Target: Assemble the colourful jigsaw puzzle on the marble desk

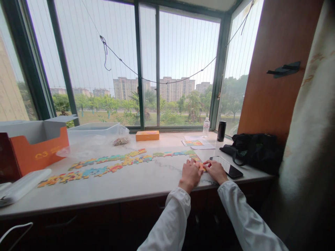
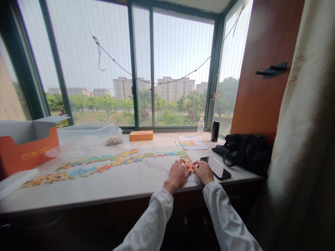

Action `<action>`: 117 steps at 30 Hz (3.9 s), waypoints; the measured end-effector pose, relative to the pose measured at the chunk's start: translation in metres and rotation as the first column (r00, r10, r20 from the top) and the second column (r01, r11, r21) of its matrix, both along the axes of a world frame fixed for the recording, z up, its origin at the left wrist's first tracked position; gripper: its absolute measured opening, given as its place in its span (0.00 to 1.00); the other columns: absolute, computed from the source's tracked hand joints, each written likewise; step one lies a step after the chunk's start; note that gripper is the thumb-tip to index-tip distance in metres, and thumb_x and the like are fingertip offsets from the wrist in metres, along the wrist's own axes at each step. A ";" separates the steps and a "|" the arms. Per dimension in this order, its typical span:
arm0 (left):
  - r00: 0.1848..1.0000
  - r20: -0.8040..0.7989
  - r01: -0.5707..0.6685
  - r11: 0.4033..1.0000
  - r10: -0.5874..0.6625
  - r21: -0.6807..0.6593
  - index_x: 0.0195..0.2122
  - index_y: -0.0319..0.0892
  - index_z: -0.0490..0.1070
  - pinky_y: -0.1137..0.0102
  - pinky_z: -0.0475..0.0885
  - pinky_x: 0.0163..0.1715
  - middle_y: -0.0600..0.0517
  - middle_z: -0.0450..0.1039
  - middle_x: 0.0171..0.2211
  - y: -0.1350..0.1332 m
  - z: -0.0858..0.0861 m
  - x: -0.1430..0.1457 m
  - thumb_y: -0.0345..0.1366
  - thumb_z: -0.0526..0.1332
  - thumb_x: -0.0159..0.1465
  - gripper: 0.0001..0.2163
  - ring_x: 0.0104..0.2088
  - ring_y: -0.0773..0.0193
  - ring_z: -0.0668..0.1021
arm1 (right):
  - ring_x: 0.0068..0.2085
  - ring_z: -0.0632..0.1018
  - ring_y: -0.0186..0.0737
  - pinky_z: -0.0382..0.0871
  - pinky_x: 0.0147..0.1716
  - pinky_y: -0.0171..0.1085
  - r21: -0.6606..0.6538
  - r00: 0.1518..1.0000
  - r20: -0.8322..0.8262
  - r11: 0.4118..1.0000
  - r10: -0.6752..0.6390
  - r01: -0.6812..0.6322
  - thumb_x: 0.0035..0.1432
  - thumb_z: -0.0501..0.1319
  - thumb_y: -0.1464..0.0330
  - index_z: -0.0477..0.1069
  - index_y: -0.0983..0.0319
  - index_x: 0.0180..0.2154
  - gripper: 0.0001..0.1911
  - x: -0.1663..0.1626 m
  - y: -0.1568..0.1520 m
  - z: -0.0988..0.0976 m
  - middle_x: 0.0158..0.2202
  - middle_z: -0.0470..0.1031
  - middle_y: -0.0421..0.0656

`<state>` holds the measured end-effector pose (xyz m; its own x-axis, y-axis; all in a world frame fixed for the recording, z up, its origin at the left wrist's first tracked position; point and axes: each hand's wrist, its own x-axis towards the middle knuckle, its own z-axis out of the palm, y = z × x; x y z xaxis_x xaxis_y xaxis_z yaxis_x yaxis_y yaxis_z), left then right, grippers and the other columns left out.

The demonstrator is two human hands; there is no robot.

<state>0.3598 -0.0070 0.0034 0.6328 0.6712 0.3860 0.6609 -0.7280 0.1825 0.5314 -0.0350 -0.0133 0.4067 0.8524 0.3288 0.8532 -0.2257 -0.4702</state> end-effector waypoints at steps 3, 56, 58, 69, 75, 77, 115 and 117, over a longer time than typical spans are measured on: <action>1.000 0.006 0.014 1.000 -0.014 0.019 0.46 0.45 0.76 0.58 0.68 0.49 0.46 0.68 0.54 0.000 -0.001 0.000 0.46 0.51 0.68 0.17 0.52 0.51 0.68 | 0.38 0.78 0.42 0.66 0.38 0.35 -0.018 0.999 0.044 1.000 0.002 -0.002 0.58 0.60 0.61 0.79 0.55 0.39 0.12 -0.002 -0.001 0.001 0.34 0.78 0.43; 0.998 -0.017 -0.055 0.997 0.054 -0.049 0.53 0.41 0.70 0.54 0.63 0.53 0.43 0.71 0.53 -0.003 -0.002 -0.001 0.50 0.48 0.68 0.23 0.55 0.49 0.67 | 0.45 0.75 0.39 0.65 0.50 0.35 -0.051 0.928 0.171 0.944 0.331 -0.327 0.65 0.50 0.71 0.79 0.60 0.45 0.18 -0.002 0.002 0.002 0.45 0.76 0.48; 0.998 -0.029 -0.055 0.997 0.054 -0.052 0.53 0.41 0.70 0.54 0.63 0.53 0.42 0.71 0.54 -0.004 -0.001 -0.002 0.51 0.48 0.68 0.23 0.55 0.49 0.67 | 0.46 0.75 0.39 0.65 0.49 0.35 -0.066 0.926 0.189 0.945 0.328 -0.321 0.65 0.51 0.71 0.79 0.59 0.45 0.18 -0.002 0.002 0.002 0.45 0.76 0.47; 0.999 -0.010 -0.052 0.997 0.052 -0.050 0.55 0.41 0.70 0.54 0.63 0.53 0.43 0.71 0.54 -0.002 -0.005 -0.001 0.53 0.49 0.67 0.25 0.55 0.49 0.66 | 0.51 0.72 0.43 0.61 0.51 0.39 -0.089 0.936 0.285 0.978 0.207 -0.189 0.66 0.52 0.66 0.76 0.55 0.50 0.18 0.001 -0.003 -0.002 0.50 0.74 0.45; 0.999 0.012 -0.047 0.996 0.048 -0.075 0.53 0.42 0.71 0.55 0.63 0.53 0.44 0.72 0.53 0.002 -0.004 0.000 0.53 0.52 0.66 0.23 0.55 0.49 0.67 | 0.52 0.71 0.44 0.59 0.51 0.41 -0.107 0.931 0.311 0.980 0.193 -0.167 0.66 0.50 0.65 0.76 0.55 0.49 0.18 -0.003 -0.005 0.002 0.51 0.74 0.45; 0.999 0.009 -0.052 0.996 0.053 -0.073 0.52 0.43 0.71 0.56 0.63 0.53 0.44 0.72 0.53 0.002 -0.004 0.000 0.54 0.53 0.66 0.23 0.55 0.50 0.67 | 0.52 0.71 0.44 0.59 0.51 0.41 -0.096 0.934 0.306 0.982 0.185 -0.163 0.66 0.50 0.65 0.76 0.55 0.49 0.18 -0.004 -0.005 0.001 0.52 0.73 0.45; 0.981 -0.178 -0.075 0.997 0.076 0.008 0.42 0.41 0.77 0.58 0.66 0.47 0.42 0.74 0.48 0.011 0.005 0.007 0.57 0.53 0.65 0.24 0.51 0.49 0.69 | 0.51 0.71 0.46 0.62 0.48 0.42 -0.033 0.951 0.287 0.993 0.119 -0.114 0.60 0.51 0.74 0.76 0.60 0.48 0.19 -0.005 -0.003 -0.010 0.51 0.73 0.49; 0.978 -0.195 -0.071 0.997 0.072 0.014 0.42 0.42 0.77 0.59 0.66 0.47 0.42 0.74 0.48 0.012 0.005 0.007 0.58 0.52 0.65 0.25 0.51 0.49 0.69 | 0.52 0.71 0.47 0.62 0.48 0.41 -0.034 0.949 0.292 0.993 0.116 -0.110 0.60 0.52 0.73 0.77 0.61 0.47 0.18 -0.006 -0.004 -0.010 0.51 0.73 0.50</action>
